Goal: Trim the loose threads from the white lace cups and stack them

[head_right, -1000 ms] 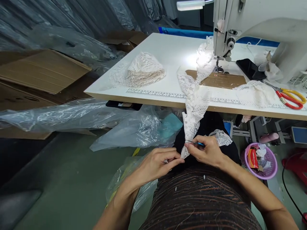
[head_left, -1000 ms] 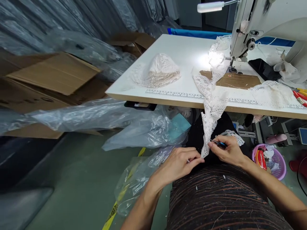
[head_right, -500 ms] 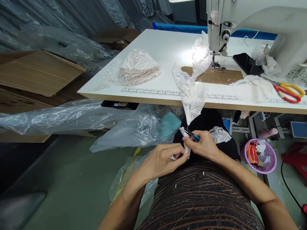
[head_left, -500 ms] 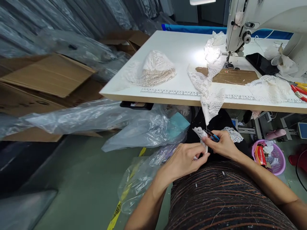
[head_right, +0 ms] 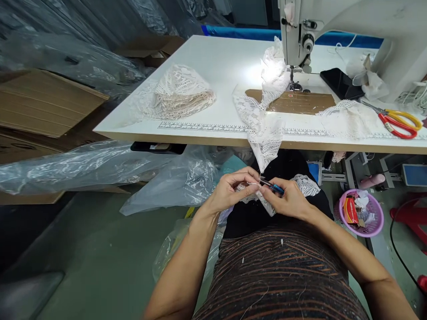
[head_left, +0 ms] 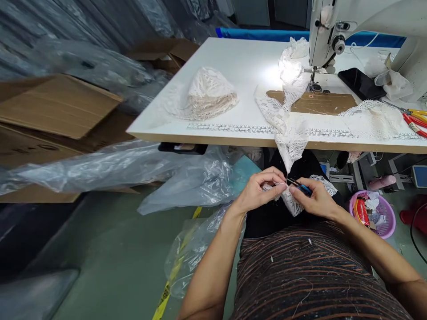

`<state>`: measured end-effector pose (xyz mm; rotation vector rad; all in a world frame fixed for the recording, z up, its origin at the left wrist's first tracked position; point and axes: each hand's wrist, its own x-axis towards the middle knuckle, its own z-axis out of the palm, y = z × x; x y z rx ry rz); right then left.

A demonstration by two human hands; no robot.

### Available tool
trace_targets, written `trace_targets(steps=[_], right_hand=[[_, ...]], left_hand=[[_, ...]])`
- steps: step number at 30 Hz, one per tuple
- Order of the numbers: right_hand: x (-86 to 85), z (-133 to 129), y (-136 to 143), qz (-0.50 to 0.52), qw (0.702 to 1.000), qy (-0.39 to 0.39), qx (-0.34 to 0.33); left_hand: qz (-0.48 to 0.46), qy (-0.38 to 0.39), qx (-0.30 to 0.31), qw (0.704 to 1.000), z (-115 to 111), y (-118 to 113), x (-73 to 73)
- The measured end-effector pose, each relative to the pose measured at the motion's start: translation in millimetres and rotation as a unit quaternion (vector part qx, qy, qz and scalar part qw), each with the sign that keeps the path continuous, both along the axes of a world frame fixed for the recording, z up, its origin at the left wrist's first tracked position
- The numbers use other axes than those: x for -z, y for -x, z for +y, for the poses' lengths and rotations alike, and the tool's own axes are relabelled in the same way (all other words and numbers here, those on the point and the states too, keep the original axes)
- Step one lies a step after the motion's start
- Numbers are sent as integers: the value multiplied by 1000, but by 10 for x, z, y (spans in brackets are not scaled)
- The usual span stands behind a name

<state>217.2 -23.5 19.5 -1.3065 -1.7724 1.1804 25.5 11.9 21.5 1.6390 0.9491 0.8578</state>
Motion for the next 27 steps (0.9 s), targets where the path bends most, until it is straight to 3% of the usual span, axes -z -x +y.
trace_targets(steps=[7,16,20,27], right_hand=[[9,175,-6,-64,998,-9,1],[33,206,64,-80,996,-39,14],[44,109,23,-66,996,-52,-22],[86,99,102,-143,983,-113,-28]], left_hand=[[12,108,-43,993,-92,57,11],[-1,126,-44,991,-97,56,4],[-25,152,-39,987,-91,64,9],[-32,164,-35,985,-92,47,-11]])
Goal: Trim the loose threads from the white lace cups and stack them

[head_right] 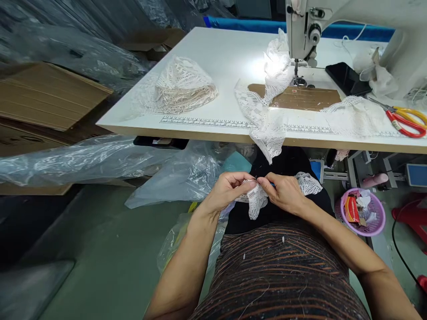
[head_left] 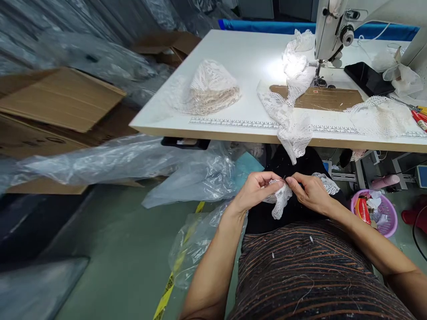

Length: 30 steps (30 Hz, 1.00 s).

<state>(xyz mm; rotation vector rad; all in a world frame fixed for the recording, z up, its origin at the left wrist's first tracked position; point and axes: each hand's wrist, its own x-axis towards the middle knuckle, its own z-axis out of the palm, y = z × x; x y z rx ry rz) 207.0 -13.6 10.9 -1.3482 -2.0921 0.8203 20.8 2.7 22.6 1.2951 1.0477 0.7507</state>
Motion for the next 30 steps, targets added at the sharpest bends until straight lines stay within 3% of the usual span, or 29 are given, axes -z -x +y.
trace_targets(steps=[3,6,10,14,17,19,21,23,26,28,30], right_hand=[[-43,-12,-6,-15,999,-28,30],[-224,97,-143,19,988,-129,82],[-519,582,-477,-18,952,-255,169],[-612,916,-655,-75,935,-308,162],[-518,700,-533,-42,901,-396,172],[-367,416,-363,23,898,-415,144],[-147,165,-177,89,946,-305,66],[103,37,-28,145,982,-120,26],[389,71,57,236,963,127,10],[454,152,27,278,939,199,25],[428,208,-36,304,925,224,45]], left_hand=[[-7,16,1,1000,-8,-5,24],[-26,48,-1,999,2,-6,91],[-54,62,-43,996,51,-8,193],[-68,89,-64,992,85,-10,235],[-74,109,-60,990,87,-6,245],[-79,121,-57,988,86,-3,258],[-84,133,-56,986,87,-3,279],[-92,136,-60,985,89,0,314],[-108,102,-88,985,94,30,395],[-99,72,-102,987,96,84,461],[-58,45,-88,993,95,163,521]])
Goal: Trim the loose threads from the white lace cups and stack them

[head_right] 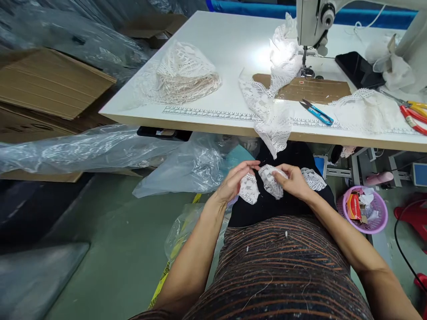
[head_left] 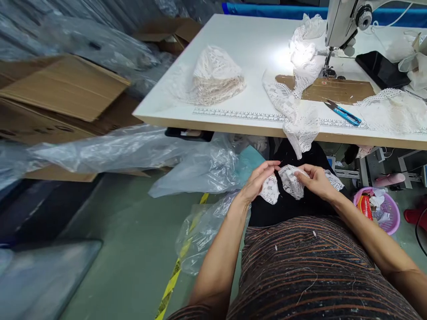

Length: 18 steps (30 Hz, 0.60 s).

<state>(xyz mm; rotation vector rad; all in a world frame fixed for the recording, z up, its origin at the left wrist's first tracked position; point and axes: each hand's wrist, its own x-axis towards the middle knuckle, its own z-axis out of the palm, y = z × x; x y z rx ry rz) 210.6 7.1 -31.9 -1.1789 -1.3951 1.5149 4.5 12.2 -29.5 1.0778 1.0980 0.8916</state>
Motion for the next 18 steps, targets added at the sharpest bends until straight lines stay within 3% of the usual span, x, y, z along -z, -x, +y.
trace_targets(steps=[4,9,12,18], right_hand=[[-118,-9,-99,40,999,28,16],[-150,-67,-108,45,999,8,22],[-157,-80,-91,55,998,-9,26],[-172,-117,-50,69,992,-99,25]], left_hand=[[111,-38,71,991,-12,173,75],[151,-44,130,979,-26,296,58],[156,-49,130,978,-59,294,-57],[122,-72,151,978,-201,167,-441]])
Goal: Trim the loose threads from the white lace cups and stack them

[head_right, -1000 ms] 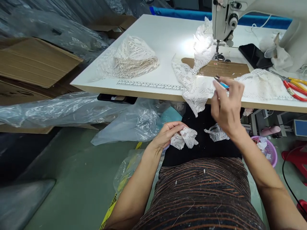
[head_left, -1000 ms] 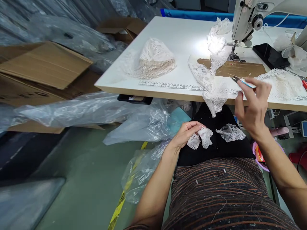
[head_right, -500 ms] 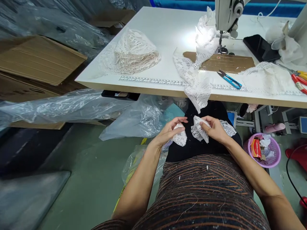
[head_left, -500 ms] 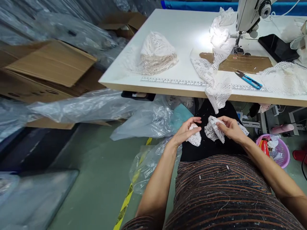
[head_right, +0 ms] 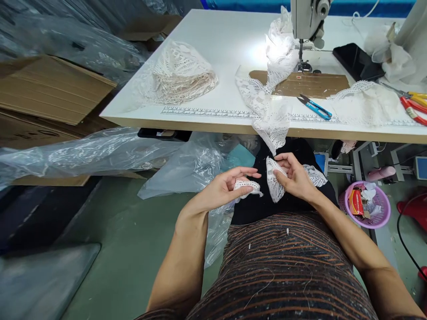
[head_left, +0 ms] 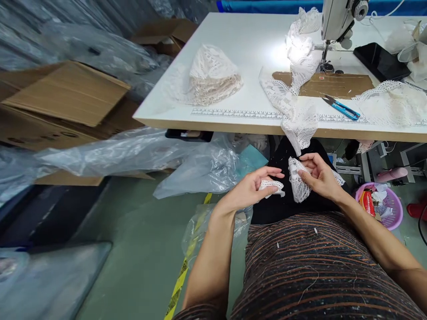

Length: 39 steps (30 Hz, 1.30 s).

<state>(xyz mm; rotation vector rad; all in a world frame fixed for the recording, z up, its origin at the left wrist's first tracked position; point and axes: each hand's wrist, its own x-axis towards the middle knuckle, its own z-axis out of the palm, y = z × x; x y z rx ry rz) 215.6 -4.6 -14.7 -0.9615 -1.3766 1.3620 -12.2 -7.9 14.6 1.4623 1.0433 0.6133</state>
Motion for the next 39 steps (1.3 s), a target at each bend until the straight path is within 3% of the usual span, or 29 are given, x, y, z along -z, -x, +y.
trace_targets(steps=[3,7,19,24,30,35,39], right_hand=[[-21,-18,-3,-69,996,-61,-12],[-73,-22,-17,-126,985,-118,-19],[-41,-102,-9,-126,983,-120,-63],[-61,-110,-22,-135,980,-132,-61],[-154,-140,-37,-162,968,-165,-95],[-222,-166,-13,-163,965,-166,-118],[-253,-180,-1,-172,966,-157,-113]], left_hand=[[-25,4,3,1000,-53,-78,-130],[-60,-18,-9,998,-56,-178,-190],[-46,0,-74,996,-26,-267,-158],[-21,-27,-47,998,-20,-217,-103],[19,-142,-11,990,21,-123,-99],[-14,-110,58,992,47,-185,-157],[-15,-119,25,993,21,-278,-184]])
